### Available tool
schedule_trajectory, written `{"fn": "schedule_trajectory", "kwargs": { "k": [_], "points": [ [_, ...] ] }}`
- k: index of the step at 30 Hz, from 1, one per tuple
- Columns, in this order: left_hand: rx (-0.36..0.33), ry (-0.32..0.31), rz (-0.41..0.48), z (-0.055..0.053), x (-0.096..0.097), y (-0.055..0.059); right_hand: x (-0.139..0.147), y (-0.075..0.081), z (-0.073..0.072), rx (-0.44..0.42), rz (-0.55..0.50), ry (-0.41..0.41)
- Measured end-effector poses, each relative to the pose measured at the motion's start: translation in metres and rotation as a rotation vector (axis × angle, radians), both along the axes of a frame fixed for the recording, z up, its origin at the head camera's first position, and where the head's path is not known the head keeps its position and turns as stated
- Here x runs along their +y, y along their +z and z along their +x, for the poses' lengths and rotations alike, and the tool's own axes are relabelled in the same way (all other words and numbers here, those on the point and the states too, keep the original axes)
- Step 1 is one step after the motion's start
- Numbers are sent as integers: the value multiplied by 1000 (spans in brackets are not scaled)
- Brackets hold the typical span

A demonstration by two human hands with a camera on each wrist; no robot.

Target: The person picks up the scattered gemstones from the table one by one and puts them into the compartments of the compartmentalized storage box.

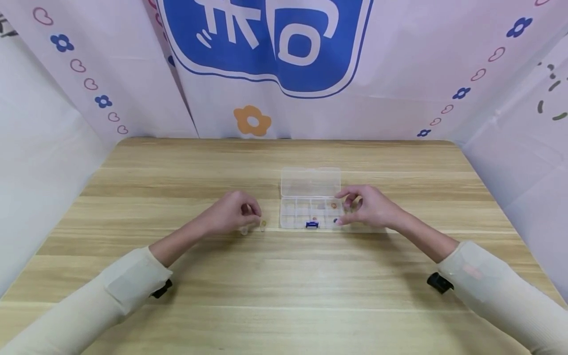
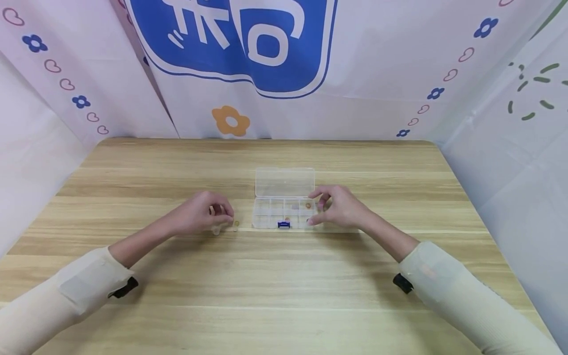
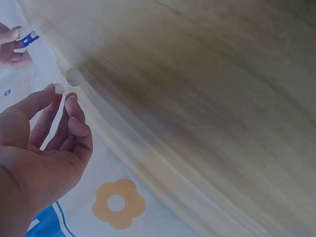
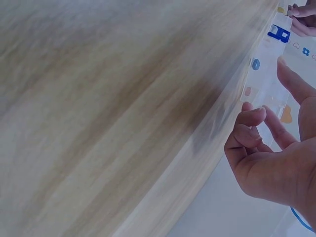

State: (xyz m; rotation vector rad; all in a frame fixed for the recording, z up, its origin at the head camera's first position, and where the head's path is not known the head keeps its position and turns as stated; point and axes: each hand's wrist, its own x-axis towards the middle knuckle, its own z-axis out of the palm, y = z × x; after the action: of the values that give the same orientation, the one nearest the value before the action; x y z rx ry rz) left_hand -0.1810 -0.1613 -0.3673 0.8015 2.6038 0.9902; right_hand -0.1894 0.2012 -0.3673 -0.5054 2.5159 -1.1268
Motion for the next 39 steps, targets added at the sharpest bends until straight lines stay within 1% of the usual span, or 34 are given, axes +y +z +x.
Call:
{"fn": "schedule_trajectory", "kwargs": {
  "k": [6, 8, 12, 15, 22, 28, 34, 39],
  "points": [
    [-20, 3, 18, -1, 1, 2, 0, 1, 0, -1, 9, -2],
    [-8, -4, 31, -2, 3, 4, 0, 1, 0, 2, 13, -2],
    [41, -28, 60, -4, 7, 3, 0, 0, 0, 5, 14, -3],
    [54, -33, 69, -5, 11, 4, 0, -1, -1, 9, 14, -3],
    [30, -28, 63, -9, 23, 10, 1, -2, -1, 22, -13, -4],
    [39, -44, 84, -11, 30, 14, 3, -6, -1, 38, -54, -3],
    [29, -61, 118, -12, 36, 13, 4, -10, -3, 53, -62, 3],
    [15, -58, 115, -12, 40, 13, 3, -9, -3, 51, -58, 6]
  ]
}}
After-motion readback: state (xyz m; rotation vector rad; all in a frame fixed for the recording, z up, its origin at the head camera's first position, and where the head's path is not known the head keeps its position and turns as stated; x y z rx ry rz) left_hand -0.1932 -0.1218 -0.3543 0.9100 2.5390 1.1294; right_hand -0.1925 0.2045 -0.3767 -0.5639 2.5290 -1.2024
